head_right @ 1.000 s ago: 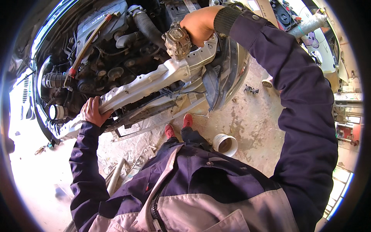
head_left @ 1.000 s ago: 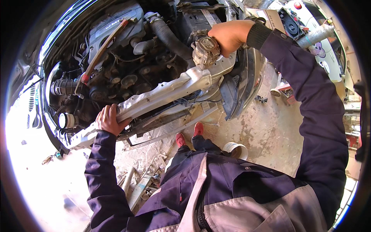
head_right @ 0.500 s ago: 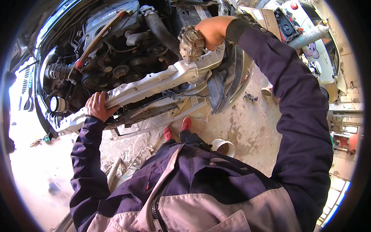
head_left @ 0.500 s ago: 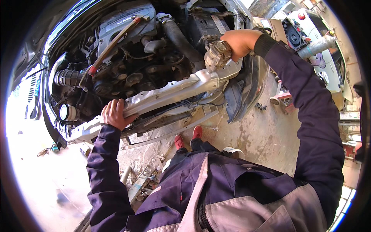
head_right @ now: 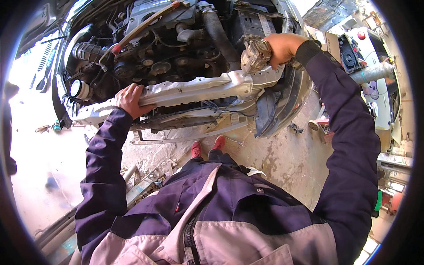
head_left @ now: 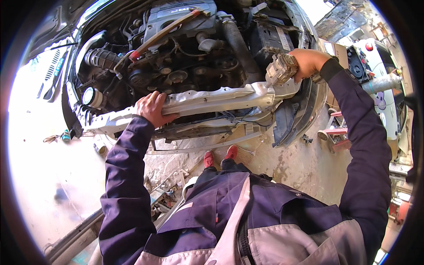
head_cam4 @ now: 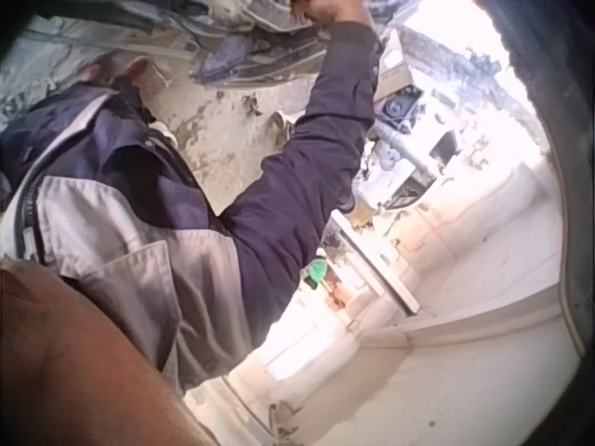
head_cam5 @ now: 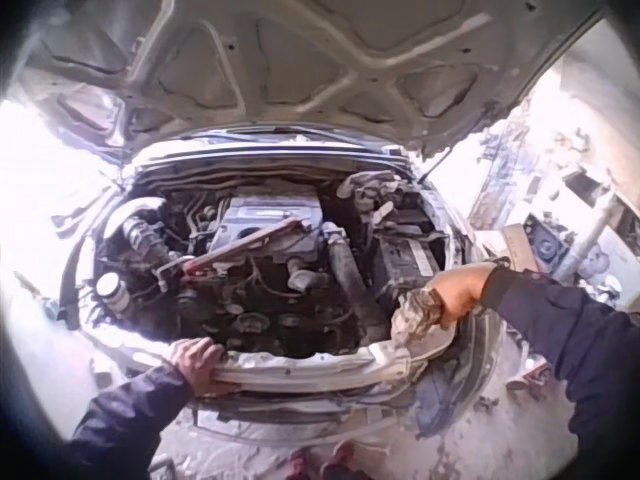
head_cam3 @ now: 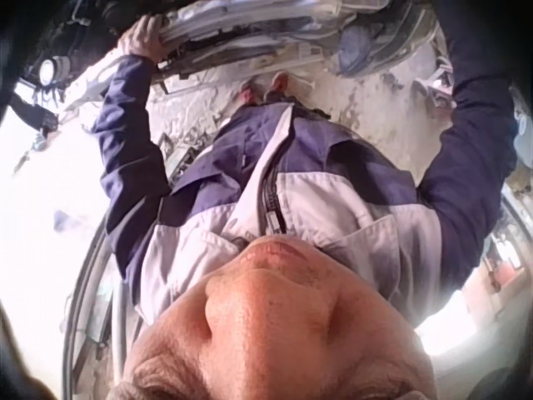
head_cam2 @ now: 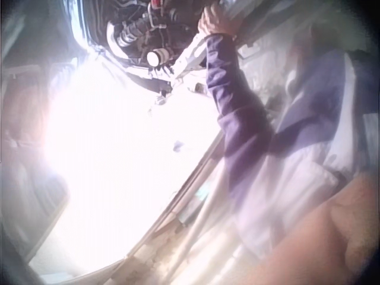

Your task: The person positions a metal bumper bracket at the front of a car with the hood open, then uses a pneumatic impact wrench to drive multiple bolts into the bracket. The person repeatedly aligns and fastens the bracket to the vehicle frame.

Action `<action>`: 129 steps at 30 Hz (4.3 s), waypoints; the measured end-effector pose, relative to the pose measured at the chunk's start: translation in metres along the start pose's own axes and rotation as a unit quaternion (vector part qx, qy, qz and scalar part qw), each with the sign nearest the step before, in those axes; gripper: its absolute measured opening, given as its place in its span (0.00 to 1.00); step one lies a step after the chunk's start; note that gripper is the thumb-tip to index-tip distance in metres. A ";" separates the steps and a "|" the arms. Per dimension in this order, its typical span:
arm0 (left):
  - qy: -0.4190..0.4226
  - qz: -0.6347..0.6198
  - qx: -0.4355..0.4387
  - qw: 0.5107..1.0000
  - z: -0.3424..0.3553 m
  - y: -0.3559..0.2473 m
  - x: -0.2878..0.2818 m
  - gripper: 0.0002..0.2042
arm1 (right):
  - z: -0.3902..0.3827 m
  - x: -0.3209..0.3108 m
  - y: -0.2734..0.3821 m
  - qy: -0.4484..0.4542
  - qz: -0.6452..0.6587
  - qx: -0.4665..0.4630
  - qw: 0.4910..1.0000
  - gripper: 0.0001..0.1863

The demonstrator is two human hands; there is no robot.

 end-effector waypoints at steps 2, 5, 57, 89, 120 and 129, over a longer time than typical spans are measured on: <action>0.035 0.004 -0.008 0.999 0.002 0.001 0.001 0.38 | 0.000 0.001 -0.002 -0.010 0.019 -0.001 1.000 0.30; 0.087 -0.021 -0.033 0.995 0.007 0.002 0.005 0.40 | -0.004 0.003 -0.001 -0.020 0.028 -0.023 0.999 0.32; 0.013 0.074 -0.209 0.975 -0.084 -0.102 0.059 0.53 | -0.010 0.016 -0.030 -0.064 0.158 -0.007 0.985 0.40; -0.090 0.064 -0.193 0.975 -0.082 -0.106 0.013 0.47 | 0.016 0.024 -0.026 -0.097 -0.041 0.086 0.991 0.19; -0.058 0.027 -0.036 0.997 0.098 -0.129 0.034 0.23 | 0.033 0.034 -0.033 -0.052 0.024 0.141 0.988 0.19; -0.048 0.038 -0.042 0.997 0.100 -0.122 0.046 0.25 | 0.019 0.029 -0.023 -0.088 0.075 0.158 0.981 0.18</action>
Point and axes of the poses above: each hand's wrist, its own z-axis towards the middle knuckle, its own x-axis out of the palm, y = z × x, the point moved 8 cm from there along z, towards the middle knuckle, and after that the axes turned 10 degrees about z, right-handed, at the moved point
